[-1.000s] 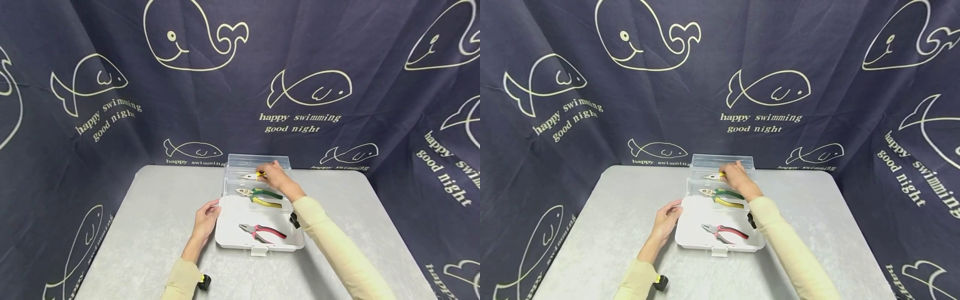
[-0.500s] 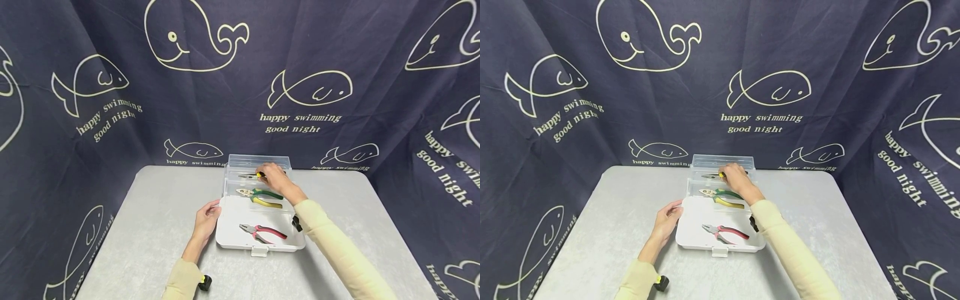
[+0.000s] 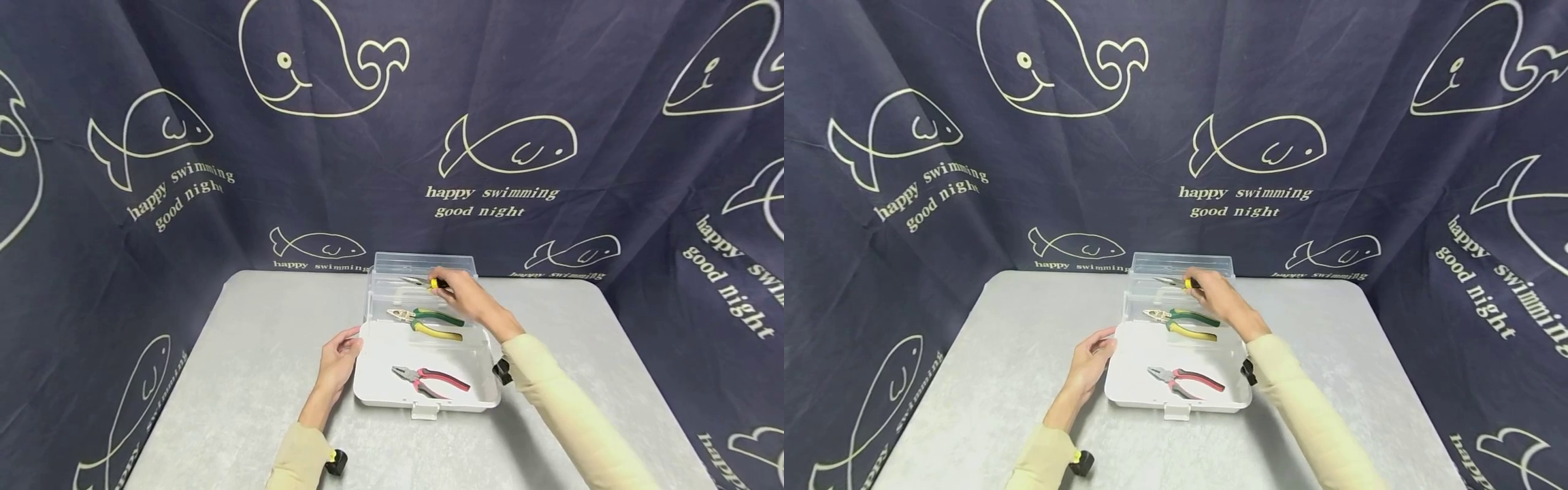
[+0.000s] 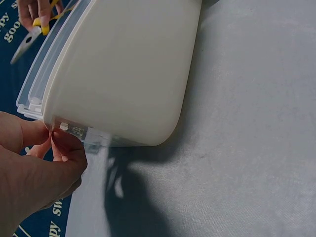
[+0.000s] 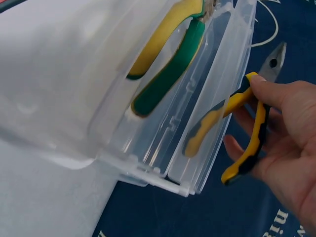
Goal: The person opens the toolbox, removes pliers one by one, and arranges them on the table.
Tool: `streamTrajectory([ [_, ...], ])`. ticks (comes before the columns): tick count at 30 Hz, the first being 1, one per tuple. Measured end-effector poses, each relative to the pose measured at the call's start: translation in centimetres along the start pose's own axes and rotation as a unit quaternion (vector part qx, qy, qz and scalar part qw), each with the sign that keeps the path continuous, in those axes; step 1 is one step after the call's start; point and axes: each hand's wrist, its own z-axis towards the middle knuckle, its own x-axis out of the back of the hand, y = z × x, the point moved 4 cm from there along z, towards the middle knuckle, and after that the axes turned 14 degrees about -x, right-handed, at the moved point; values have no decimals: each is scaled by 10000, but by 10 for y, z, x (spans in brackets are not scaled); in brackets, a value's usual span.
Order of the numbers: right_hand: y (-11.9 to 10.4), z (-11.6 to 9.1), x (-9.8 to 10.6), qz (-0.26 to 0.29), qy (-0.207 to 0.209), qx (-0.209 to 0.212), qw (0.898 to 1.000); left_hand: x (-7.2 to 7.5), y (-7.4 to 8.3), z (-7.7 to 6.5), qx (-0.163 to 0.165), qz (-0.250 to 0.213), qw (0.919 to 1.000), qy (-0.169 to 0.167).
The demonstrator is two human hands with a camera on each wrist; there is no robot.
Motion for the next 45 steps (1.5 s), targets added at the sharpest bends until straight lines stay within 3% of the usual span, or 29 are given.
streamTrajectory([
  [9, 12, -11, 10, 113, 501, 328, 9981, -1, 10, -4, 4, -41, 10000, -71],
  [17, 23, -17, 26, 455, 1359, 297, 9892, 0, -1, -1, -40, -72, 10000, -49],
  [25, 37, -27, 44, 1090, 2088, -383, 9711, 1, -1, -2, 1, -36, 10000, -45],
  [31, 48, -33, 53, 1568, 2274, -981, 9561, 2, -1, -1, 2, 24, 10000, -7],
  [39, 68, -51, 63, 2284, 2309, -1827, 9280, 1, -1, 1, -12, -72, 10000, -41],
  [43, 79, -61, 65, 3056, 2224, -2023, 9035, 1, -1, 1, 11, -43, 10000, -53],
  [45, 85, -66, 64, 3523, 2200, -2082, 8855, 1, -1, 0, 11, -19, 10000, -73],
])
